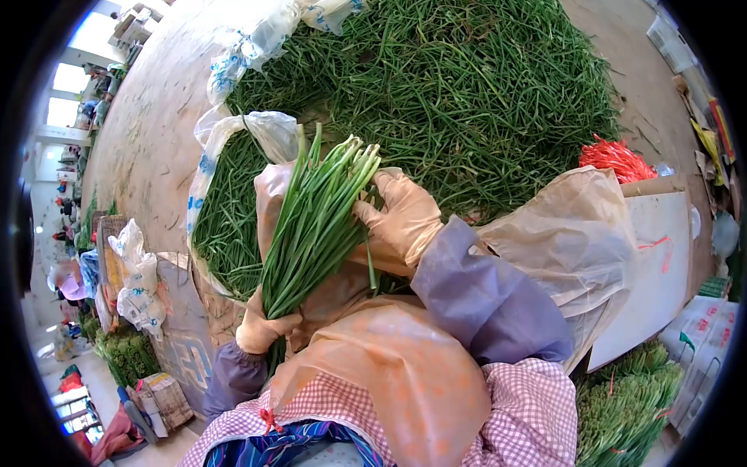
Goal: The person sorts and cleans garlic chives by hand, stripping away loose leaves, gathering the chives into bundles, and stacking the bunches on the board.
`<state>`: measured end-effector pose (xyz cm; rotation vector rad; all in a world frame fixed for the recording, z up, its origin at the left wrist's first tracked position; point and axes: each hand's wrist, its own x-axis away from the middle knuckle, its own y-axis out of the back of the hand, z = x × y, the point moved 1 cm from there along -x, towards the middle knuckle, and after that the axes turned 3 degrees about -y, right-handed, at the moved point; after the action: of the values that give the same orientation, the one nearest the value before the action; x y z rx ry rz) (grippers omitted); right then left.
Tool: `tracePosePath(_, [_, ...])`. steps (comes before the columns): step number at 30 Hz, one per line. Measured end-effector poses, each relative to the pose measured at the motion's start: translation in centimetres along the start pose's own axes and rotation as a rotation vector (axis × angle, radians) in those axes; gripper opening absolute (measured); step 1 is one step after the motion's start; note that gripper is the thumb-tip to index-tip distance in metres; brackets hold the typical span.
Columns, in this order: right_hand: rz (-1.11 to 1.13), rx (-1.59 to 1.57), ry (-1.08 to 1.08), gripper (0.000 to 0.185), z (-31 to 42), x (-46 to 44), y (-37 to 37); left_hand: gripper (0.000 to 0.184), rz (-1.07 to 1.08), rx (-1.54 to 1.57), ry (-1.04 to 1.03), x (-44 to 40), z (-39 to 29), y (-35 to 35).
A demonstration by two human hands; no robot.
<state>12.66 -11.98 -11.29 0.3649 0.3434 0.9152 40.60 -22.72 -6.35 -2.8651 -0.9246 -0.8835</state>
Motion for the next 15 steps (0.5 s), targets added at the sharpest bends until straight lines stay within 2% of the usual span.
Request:
tracePosePath(1, [0.027,-0.066,0.087,0.041,-0.8,-0.3,-0.3,0.055,-0.001,0.000,0.028,0.1,-0.5,-0.1])
tracePosePath(4, [0.334,-0.552,-0.518,0.039,-3.5,-0.2,-2.0,0.049,0.003,-0.021,-0.076,-0.3,0.1,0.1])
tracePosePath(5, [0.209,-0.718,-0.557,0.031,-3.7,0.1,-2.8,0.050,0.004,-0.029,-0.085,-0.3,0.0,0.0])
tracePosePath(7, [0.201,-0.607,-0.750,0.026,-2.4,-0.5,-1.1,0.050,0.003,-0.038,-0.092,-0.2,-0.5,-0.2])
tracePosePath(9, [0.002,-0.967,-0.629,0.019,-4.6,-0.3,-2.2,0.057,0.045,-0.072,-0.072,-0.2,-0.1,0.1])
tracePosePath(10, [-0.071,-0.893,-0.520,0.015,-3.9,-0.7,-0.6,0.061,0.065,-0.090,-0.065,-0.2,0.0,0.4])
tracePosePath(11, [-0.234,-0.659,-0.476,0.011,-7.1,-1.2,0.5,0.062,0.070,-0.114,-0.054,-0.2,0.2,0.6])
tracePosePath(12, [-0.296,-0.455,-0.378,0.009,-7.1,-1.9,2.9,0.063,0.075,-0.136,-0.043,-0.2,0.3,0.7])
tracePosePath(13, [-0.482,-0.483,-0.413,0.012,-9.1,-2.2,4.5,0.064,0.080,-0.157,-0.033,-0.2,0.5,0.7])
tracePosePath(14, [-0.577,-0.410,-0.498,0.014,-10.4,-2.6,6.5,0.065,0.086,-0.143,-0.030,-0.2,0.4,0.7])
tracePosePath(15, [-0.495,-0.140,-0.458,0.019,-13.6,-2.5,8.5,0.066,0.091,-0.129,-0.027,-0.2,0.3,0.7])
